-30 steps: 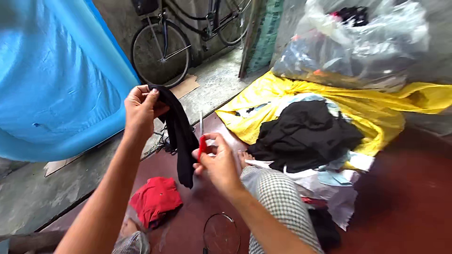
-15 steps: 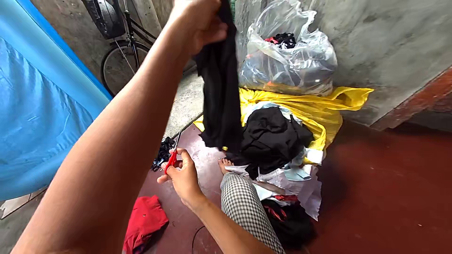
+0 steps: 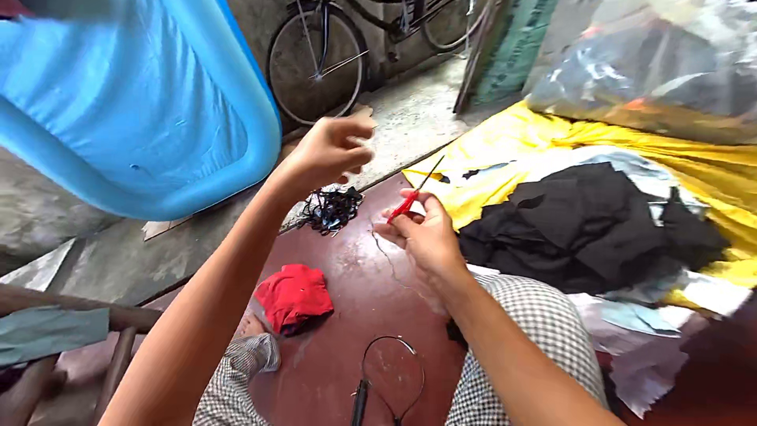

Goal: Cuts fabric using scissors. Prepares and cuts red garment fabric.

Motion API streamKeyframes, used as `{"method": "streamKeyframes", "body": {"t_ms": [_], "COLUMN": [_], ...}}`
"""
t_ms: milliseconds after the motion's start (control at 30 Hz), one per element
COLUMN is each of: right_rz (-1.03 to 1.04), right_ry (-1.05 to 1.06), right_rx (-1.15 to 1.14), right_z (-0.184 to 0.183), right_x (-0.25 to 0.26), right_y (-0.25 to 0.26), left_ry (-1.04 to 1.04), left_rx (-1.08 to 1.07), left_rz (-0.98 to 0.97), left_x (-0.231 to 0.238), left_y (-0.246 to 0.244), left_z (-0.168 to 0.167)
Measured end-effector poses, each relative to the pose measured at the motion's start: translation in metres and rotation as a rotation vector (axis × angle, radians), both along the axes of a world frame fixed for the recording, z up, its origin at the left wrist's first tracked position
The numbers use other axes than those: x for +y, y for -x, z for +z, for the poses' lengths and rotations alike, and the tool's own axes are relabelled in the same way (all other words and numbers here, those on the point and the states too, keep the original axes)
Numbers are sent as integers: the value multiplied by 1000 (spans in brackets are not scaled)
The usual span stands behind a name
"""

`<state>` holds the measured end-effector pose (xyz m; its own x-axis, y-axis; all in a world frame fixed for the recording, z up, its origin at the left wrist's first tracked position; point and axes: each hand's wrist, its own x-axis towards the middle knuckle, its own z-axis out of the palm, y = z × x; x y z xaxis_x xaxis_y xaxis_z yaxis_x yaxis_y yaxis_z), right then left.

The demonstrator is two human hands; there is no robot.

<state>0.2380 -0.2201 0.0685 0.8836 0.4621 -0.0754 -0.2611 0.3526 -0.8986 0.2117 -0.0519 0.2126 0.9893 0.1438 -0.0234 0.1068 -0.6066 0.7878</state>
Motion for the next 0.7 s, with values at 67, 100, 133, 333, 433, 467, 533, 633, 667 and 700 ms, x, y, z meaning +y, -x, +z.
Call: {"method": "streamKeyframes", "body": {"t_ms": [67, 100, 133, 333, 433, 467, 533, 633, 667, 700], "right_rz": [12, 33, 61, 240, 278, 295, 356, 439, 450, 455], "right_ry": [-38, -41, -39, 64, 154, 193, 264, 314, 329, 344], "right_rx": [63, 103, 126, -6, 37, 88, 167, 35, -18, -46], "right_z": [5, 10, 15, 35, 18, 12, 6, 9, 9, 9], "right_x": [9, 15, 20, 63, 81, 86, 91, 95, 96, 97], "right_y": [-4, -5, -6, -20, -31, -33, -33, -31, -29, -28], "left_ry": [108, 150, 201, 809, 985, 1005, 1032, 1122, 1165, 1213], "left_rx": [19, 30, 46, 113, 177, 217, 281, 260, 231, 201], "left_rz": [193, 285, 367, 1010, 1331, 1426, 1561, 1671, 1696, 1713], "left_x": [41, 59, 76, 134, 137, 139, 130, 111, 106, 103], "left_y": [41, 61, 79, 156, 195, 207, 228, 236, 235, 232], "left_z": [-33, -54, -78, -253, -352, -386, -437, -477, -485, -490]}}
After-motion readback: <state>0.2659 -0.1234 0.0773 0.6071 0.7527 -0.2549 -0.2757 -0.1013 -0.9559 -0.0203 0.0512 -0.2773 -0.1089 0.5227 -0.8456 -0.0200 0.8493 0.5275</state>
